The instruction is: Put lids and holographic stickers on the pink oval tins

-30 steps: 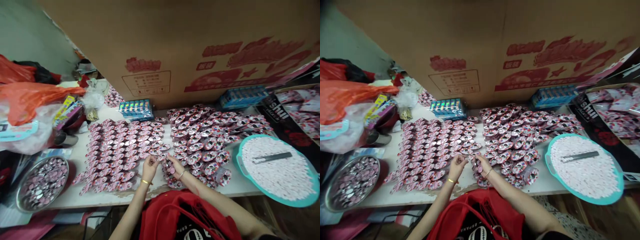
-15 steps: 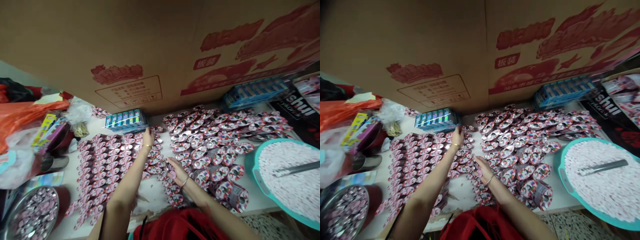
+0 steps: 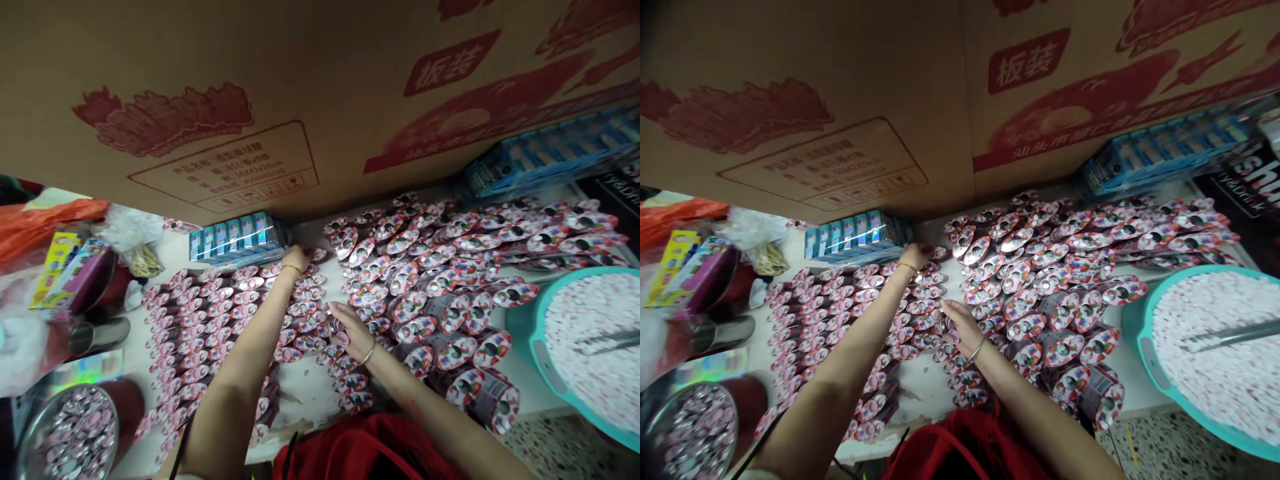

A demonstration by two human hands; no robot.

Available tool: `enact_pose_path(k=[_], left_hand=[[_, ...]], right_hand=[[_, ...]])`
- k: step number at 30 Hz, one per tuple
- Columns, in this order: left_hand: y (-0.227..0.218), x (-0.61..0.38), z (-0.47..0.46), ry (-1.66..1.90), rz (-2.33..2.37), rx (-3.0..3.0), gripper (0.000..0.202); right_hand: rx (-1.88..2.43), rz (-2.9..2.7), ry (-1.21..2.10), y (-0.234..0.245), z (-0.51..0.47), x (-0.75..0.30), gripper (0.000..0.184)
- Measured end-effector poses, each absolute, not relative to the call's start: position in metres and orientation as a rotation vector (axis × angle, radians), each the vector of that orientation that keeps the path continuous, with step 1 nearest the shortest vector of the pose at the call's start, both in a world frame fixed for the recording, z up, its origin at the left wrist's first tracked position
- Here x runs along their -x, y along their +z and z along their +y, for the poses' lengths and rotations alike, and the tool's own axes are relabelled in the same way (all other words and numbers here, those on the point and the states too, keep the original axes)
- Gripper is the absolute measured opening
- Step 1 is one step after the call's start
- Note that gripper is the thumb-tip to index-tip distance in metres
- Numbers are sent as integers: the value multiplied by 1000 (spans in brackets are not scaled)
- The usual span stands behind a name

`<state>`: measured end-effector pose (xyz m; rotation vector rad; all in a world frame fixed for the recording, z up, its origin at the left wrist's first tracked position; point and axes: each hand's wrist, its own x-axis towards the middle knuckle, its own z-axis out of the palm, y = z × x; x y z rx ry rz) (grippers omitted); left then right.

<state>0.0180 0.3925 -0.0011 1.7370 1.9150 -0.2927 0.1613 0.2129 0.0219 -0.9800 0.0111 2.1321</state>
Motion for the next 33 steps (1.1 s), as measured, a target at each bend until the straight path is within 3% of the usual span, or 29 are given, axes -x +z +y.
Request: enact_pose_path(k=[14,17,20,24,28,33], left_hand=[[13,-27,395,-505,1875,-1769,36],[25,-22,369,-125,1891,-1875,40],[36,-9,330,335,1530,-1863,33],[39,4,285,328,1125,-1496,24],[30,6,279,333,1336,-1231,28],[19,10,324,139,1979,-1489,18]], right_hand=[[909,-28,2108,28,227,-148,42],[911,5,2064,28,226,-148,43],[920,39,2054,27,225,-147,44],[960,54,2040,24,228,-140,47],[969,56,2025,18,234,-134,41],[882,238,2148,14,236,-140,25]])
